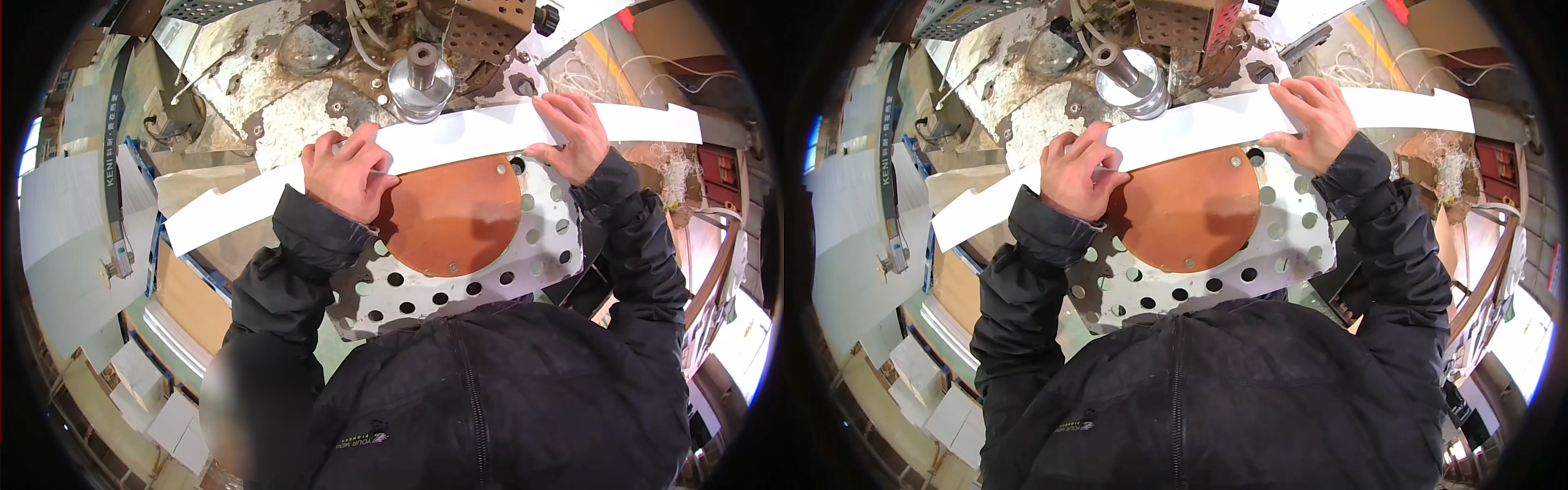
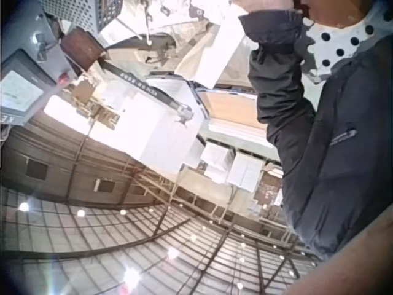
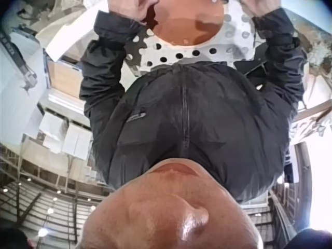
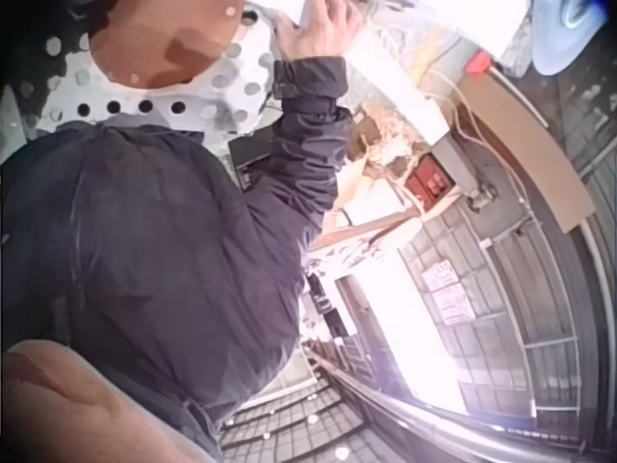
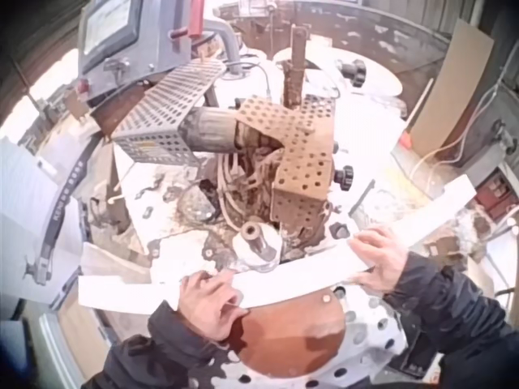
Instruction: Trimming excess plastic edging from a furniture panel with a utility knife and then applying heat with a heat gun to finish the edge.
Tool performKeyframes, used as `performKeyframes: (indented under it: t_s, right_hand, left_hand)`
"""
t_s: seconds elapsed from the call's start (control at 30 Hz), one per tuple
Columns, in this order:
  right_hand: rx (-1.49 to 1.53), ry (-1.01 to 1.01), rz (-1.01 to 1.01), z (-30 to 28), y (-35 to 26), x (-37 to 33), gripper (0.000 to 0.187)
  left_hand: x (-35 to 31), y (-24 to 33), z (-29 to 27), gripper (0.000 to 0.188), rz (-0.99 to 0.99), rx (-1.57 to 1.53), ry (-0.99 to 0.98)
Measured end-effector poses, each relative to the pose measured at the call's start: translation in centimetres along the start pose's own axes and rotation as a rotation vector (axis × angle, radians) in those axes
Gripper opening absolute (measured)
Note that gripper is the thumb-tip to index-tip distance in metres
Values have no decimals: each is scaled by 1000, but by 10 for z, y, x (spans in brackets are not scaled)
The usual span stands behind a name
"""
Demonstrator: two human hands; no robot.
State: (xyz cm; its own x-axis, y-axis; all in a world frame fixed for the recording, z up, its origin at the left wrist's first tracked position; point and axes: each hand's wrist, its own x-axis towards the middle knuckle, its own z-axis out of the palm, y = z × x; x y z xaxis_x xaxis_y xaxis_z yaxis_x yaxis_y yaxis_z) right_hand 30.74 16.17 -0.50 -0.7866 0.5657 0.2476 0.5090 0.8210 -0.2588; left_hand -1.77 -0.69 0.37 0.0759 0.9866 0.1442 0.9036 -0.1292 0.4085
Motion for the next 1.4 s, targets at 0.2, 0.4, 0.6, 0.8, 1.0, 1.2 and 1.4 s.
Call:
performKeyframes:
  t_s: [0.2,0.4,0.6,0.8,1.0,1.2,1.4]
  right_hand:
    - [-8,-28,19,2,-17,4,73]
    - [0,1,25,5,-32,14,74]
    - [-4,18,11,9,-45,23,64]
    - [26,-6,13,17,-56,28,64]
    - [89,0,32,21,-66,35,63]
    - [-41,-126,79,9,-47,20,80]
    - [-34,-106,70,-29,55,-28,88]
  left_hand:
    - [-4,-7,7,30,6,-57,27]
    - [4,11,7,32,-16,-6,57]
    - [-2,0,4,34,-13,-40,22]
    - [10,12,18,34,27,-163,84]
    - [10,8,16,32,53,-142,53]
    - [0,-5,4,32,73,-129,20]
    - [-10,-15,1,31,71,-114,42]
